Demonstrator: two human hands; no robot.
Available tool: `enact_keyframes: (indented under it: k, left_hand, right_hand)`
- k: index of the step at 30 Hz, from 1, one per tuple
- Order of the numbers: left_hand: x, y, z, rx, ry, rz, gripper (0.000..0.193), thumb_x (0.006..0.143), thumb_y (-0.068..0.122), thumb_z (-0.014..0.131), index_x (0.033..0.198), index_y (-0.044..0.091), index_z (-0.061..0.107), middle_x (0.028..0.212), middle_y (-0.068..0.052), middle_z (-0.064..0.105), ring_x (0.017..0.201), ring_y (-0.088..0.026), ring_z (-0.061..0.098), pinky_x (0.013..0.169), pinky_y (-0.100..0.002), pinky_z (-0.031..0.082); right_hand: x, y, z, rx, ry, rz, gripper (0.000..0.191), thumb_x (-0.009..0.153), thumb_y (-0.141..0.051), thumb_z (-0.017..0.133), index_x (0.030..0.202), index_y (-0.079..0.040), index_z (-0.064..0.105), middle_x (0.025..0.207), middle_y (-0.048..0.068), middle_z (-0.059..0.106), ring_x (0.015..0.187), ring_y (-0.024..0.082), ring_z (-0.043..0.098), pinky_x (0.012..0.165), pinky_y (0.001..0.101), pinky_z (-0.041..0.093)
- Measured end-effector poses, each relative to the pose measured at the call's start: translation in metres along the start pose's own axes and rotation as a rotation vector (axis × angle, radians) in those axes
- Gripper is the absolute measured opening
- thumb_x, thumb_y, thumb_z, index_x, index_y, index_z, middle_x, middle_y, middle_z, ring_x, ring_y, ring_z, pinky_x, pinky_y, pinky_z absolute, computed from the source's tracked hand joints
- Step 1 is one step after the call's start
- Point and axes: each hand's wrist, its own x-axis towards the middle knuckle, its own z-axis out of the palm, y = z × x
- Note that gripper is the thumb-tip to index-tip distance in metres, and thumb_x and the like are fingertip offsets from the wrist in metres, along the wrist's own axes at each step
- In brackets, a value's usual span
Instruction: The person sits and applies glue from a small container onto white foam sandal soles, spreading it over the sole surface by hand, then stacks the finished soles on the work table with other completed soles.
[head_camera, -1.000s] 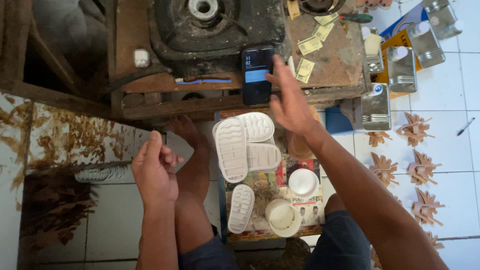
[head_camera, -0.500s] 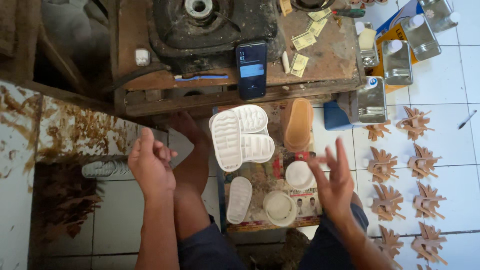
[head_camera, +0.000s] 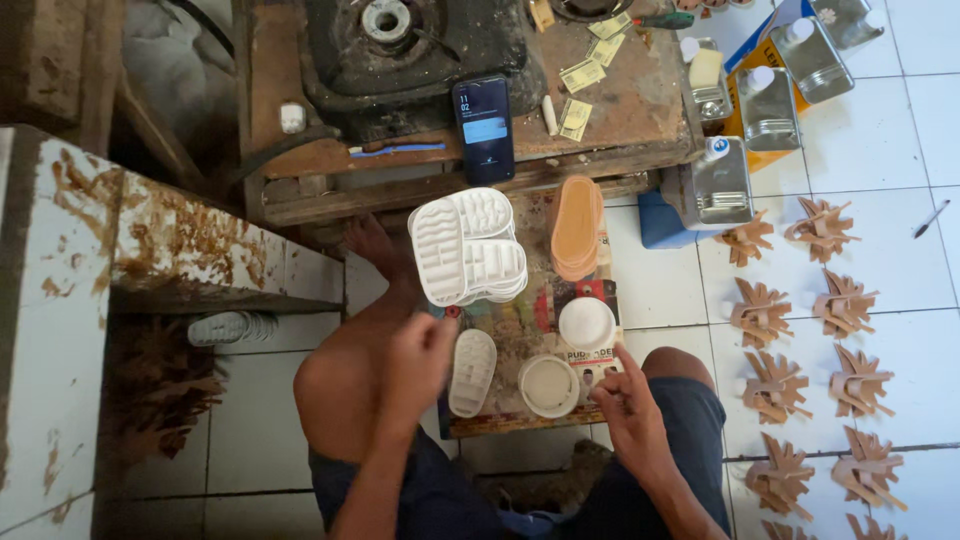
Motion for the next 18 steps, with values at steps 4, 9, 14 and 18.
enact_keyframes:
  k: [4, 9, 14, 18]
  left_hand:
    - [-0.007, 0.006, 0.023, 0.531, -0.113, 0.056, 0.037, 0.106, 0.037, 0.066, 0.089, 0.005, 0.072, 0.084, -0.019, 0.070, 0.082, -0.039, 0.068, 0.071, -0.049, 0.052]
    - [-0.009, 0.010, 0.033, 0.851, -0.316, -0.024, 0.073, 0.084, 0.027, 0.074, 0.143, 0.006, 0.037, 0.122, -0.026, 0.059, 0.103, -0.044, 0.064, 0.082, -0.054, 0.054]
    - [-0.013, 0.014, 0.034, 0.913, -0.367, -0.062, 0.090, 0.086, 0.012, 0.070, 0.161, 0.011, 0.020, 0.139, -0.028, 0.051, 0.111, -0.043, 0.064, 0.086, -0.053, 0.056]
    - [-0.014, 0.017, 0.034, 0.849, -0.400, -0.165, 0.094, 0.081, 0.007, 0.073, 0.158, 0.010, 0.019, 0.141, -0.029, 0.046, 0.117, -0.044, 0.060, 0.088, -0.052, 0.056]
  right_hand:
    - [0.000, -0.009, 0.001, -0.076, -0.008, 0.180, 0.063, 0.098, -0.003, 0.064, 0.157, -0.006, 0.043, 0.080, 0.005, 0.063, 0.072, 0.011, 0.054, 0.067, 0.0276, 0.048]
    - [-0.001, -0.012, 0.000, 0.025, -0.005, 0.021, 0.062, 0.096, -0.001, 0.062, 0.154, -0.001, 0.038, 0.089, 0.000, 0.063, 0.081, 0.009, 0.058, 0.076, 0.0245, 0.049]
    - [0.000, -0.014, -0.002, 0.040, -0.027, 0.020, 0.057, 0.097, -0.001, 0.061, 0.152, -0.001, 0.046, 0.084, 0.000, 0.058, 0.077, 0.009, 0.055, 0.072, 0.0255, 0.049]
    - [0.002, -0.021, -0.002, -0.010, -0.016, 0.144, 0.049, 0.099, -0.003, 0.062, 0.147, -0.006, 0.054, 0.077, 0.001, 0.062, 0.071, 0.010, 0.057, 0.068, 0.0263, 0.051]
